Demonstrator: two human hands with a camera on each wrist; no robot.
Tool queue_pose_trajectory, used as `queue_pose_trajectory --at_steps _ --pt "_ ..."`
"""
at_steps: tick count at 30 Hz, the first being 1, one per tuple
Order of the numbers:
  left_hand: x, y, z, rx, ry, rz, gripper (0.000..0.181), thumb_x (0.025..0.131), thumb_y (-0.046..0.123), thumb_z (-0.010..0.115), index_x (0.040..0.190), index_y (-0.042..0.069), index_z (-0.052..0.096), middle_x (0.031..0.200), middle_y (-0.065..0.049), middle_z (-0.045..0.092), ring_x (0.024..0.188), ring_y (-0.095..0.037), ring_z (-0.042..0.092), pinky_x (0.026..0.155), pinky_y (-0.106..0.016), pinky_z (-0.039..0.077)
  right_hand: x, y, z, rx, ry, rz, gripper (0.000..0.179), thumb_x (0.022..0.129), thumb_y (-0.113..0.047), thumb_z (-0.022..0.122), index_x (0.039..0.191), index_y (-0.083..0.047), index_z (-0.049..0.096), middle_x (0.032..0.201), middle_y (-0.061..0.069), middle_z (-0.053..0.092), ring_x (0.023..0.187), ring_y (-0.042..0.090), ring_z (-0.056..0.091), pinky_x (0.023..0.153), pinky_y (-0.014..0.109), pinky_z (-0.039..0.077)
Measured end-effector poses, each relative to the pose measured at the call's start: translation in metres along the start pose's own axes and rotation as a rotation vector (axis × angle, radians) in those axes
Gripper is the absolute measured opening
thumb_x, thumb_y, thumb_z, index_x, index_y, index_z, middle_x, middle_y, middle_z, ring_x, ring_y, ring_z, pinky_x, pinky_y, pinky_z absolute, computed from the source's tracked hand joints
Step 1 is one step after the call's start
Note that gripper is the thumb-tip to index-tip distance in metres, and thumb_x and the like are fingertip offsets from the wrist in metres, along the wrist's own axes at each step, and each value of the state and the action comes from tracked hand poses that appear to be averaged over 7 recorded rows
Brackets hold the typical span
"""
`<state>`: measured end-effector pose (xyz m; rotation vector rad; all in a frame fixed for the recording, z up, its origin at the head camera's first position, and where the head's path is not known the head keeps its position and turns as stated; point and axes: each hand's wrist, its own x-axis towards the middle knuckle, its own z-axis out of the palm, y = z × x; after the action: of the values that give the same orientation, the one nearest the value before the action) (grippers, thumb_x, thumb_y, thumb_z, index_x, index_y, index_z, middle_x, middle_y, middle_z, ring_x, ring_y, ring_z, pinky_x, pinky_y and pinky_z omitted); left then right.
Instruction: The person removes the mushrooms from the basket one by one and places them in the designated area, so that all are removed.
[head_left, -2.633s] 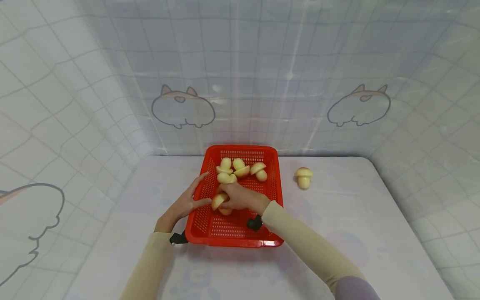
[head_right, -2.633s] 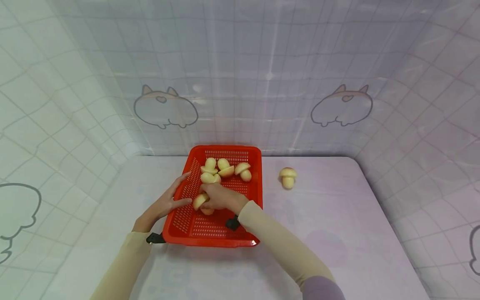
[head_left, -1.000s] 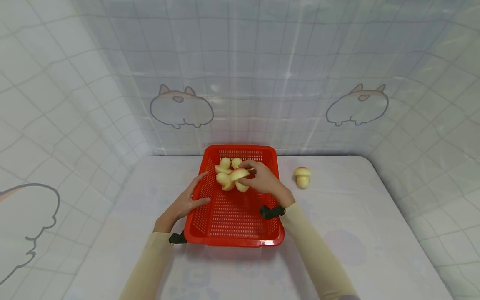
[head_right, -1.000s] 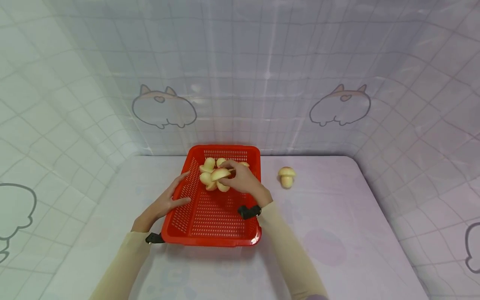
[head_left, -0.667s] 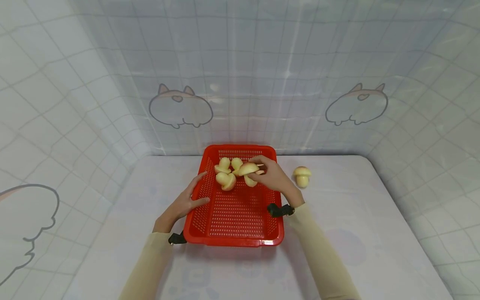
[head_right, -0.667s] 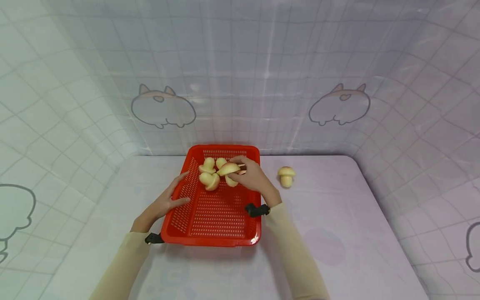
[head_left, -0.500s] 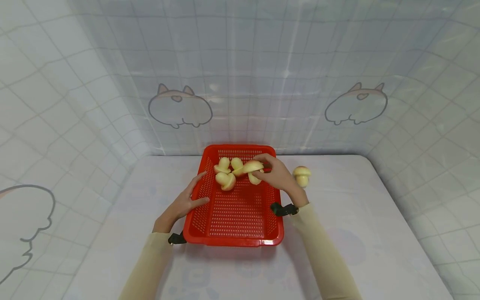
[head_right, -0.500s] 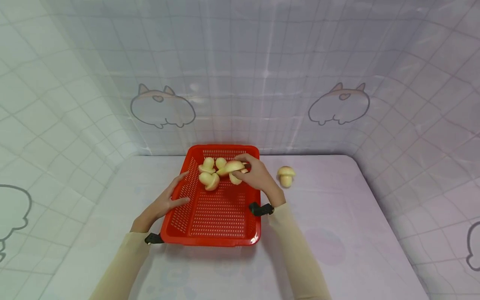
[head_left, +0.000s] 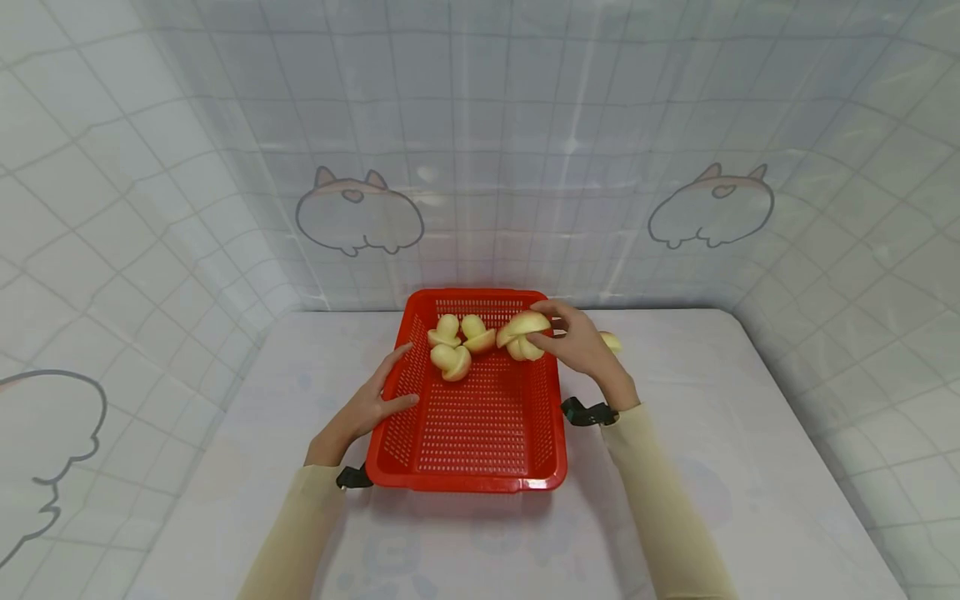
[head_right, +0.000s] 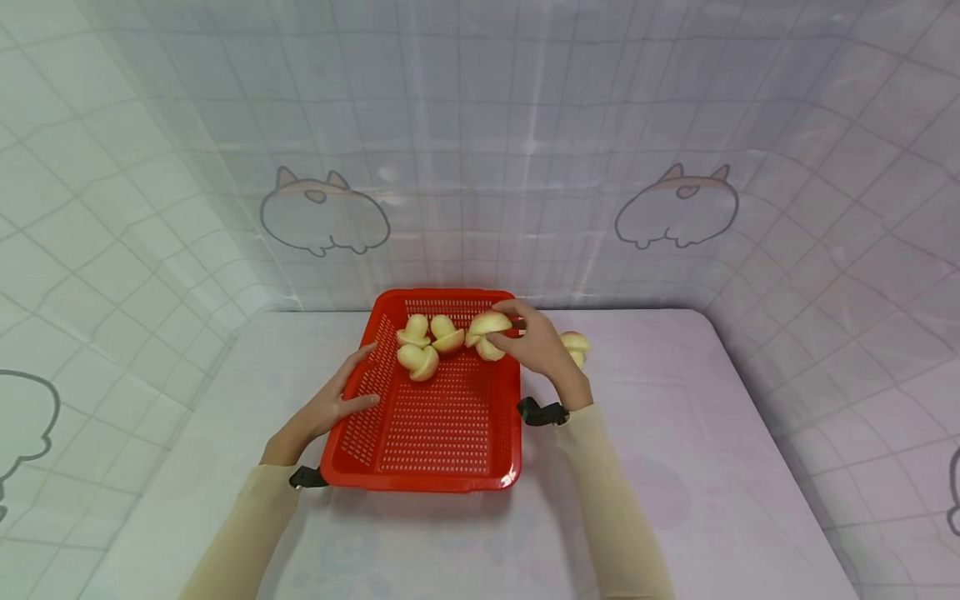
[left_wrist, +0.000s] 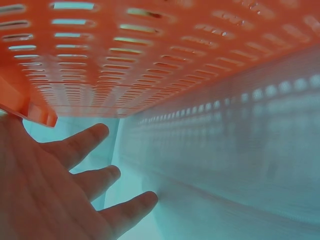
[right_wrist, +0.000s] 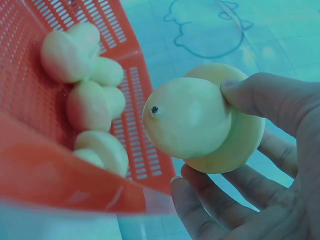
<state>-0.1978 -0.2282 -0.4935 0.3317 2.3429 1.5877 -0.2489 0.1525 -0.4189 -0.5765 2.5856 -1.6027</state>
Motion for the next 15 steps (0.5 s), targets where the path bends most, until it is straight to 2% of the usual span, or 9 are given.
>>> queue_pose_trajectory --at_steps 7,15 --pt "0.000 -0.004 0.000 0.026 -0.002 0.007 0.087 0.098 0.031 0.069 0.164 0.037 0.013 0.151 -0.026 0.041 0.109 -0.034 0.067 0.084 -0.047 0.063 -0.006 0.008 -0.016 0.007 0.039 0.044 0.054 0.095 -0.029 0.074 0.143 -0.013 0.057 0.143 0.008 0.059 0.127 0.036 0.060 0.097 0.049 0.056" --pt "0.002 -0.006 0.001 0.030 -0.005 0.018 0.084 0.100 0.025 0.065 0.164 0.038 0.013 0.151 -0.027 0.041 0.109 -0.036 0.067 0.084 -0.048 0.063 -0.014 0.018 -0.039 -0.040 0.084 0.064 0.053 0.095 -0.034 0.074 0.142 -0.015 0.057 0.141 0.008 0.060 0.125 0.036 0.060 0.098 0.054 0.054"
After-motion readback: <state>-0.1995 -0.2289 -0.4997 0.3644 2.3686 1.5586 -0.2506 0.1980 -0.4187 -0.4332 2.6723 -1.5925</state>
